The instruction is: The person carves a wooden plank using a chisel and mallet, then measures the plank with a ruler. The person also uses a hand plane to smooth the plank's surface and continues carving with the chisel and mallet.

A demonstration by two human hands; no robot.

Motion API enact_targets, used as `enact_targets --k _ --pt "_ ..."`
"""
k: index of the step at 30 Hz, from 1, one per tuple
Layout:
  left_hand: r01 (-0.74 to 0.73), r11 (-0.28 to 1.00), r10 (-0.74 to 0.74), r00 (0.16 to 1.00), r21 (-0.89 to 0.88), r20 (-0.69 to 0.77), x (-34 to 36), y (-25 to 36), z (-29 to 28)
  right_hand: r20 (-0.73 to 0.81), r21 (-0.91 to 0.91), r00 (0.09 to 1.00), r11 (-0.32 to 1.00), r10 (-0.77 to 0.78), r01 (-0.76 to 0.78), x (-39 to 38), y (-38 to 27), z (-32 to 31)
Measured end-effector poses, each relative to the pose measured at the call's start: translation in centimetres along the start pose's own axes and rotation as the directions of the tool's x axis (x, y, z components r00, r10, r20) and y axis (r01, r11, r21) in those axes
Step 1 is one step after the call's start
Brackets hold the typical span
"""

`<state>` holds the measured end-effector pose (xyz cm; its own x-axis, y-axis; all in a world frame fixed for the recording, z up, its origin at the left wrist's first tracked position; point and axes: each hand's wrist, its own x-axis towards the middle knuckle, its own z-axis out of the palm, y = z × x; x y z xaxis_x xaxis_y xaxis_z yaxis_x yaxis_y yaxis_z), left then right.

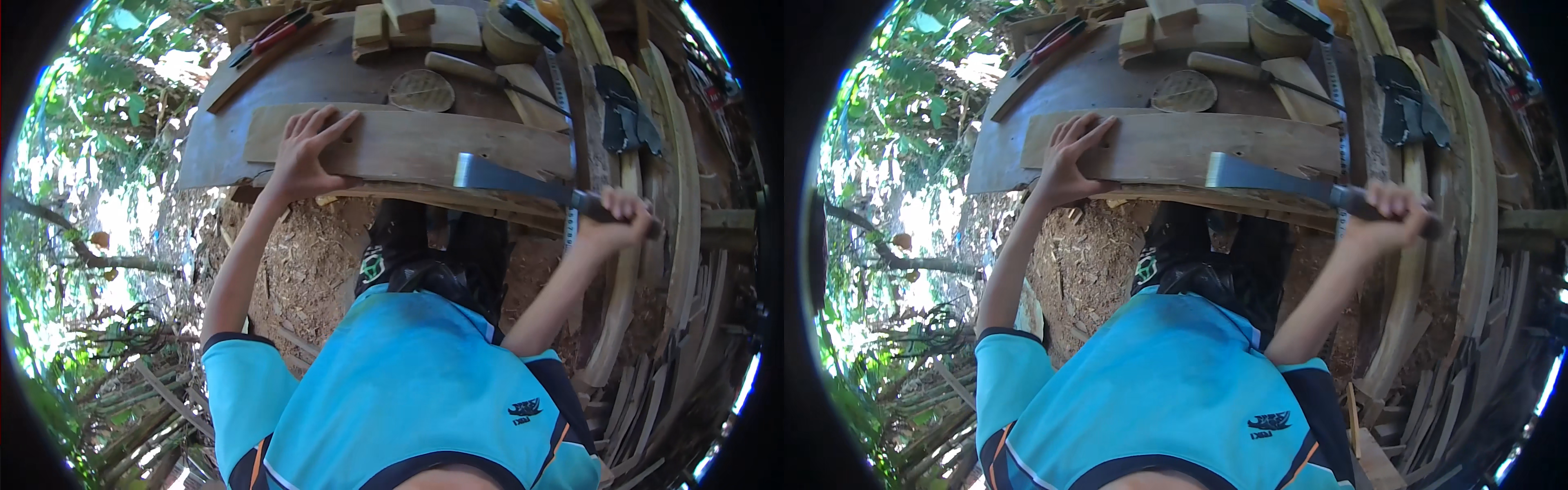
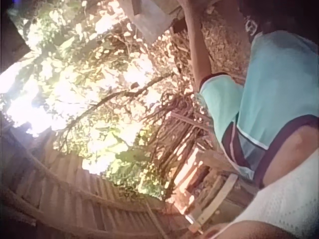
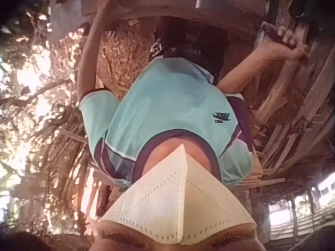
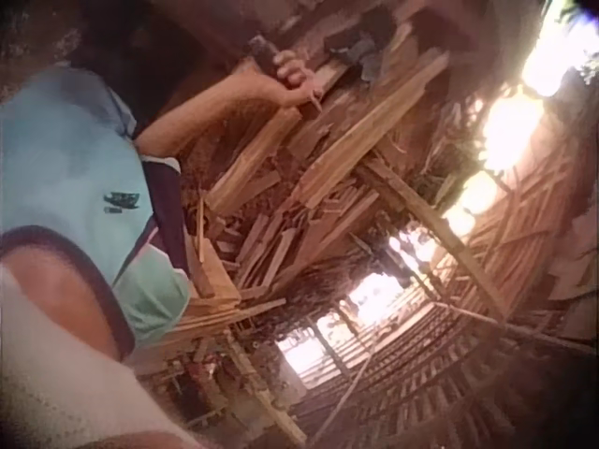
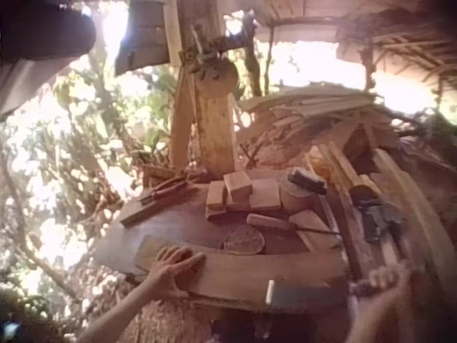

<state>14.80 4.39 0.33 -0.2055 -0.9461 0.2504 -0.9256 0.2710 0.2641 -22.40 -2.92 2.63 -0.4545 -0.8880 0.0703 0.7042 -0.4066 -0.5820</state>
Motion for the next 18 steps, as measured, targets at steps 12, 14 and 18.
enact_targets --k 12,14,18 --pt "0.122 0.794 -0.19 0.98 -0.596 -0.053 0.4 -4.1 1.4 0.139 0.135 0.99 0.989 0.039 -0.058 -3.0 2.3 1.7" --pt "0.158 0.717 -0.253 0.967 -0.678 -0.042 0.6 -4.0 2.0 0.097 0.127 0.995 0.992 0.011 -0.024 -2.7 1.1 1.3" --pt "0.167 0.693 -0.304 0.95 -0.702 -0.075 0.5 -4.1 2.2 0.169 0.08 0.981 0.991 0.092 -0.107 -5.5 4.9 3.6"
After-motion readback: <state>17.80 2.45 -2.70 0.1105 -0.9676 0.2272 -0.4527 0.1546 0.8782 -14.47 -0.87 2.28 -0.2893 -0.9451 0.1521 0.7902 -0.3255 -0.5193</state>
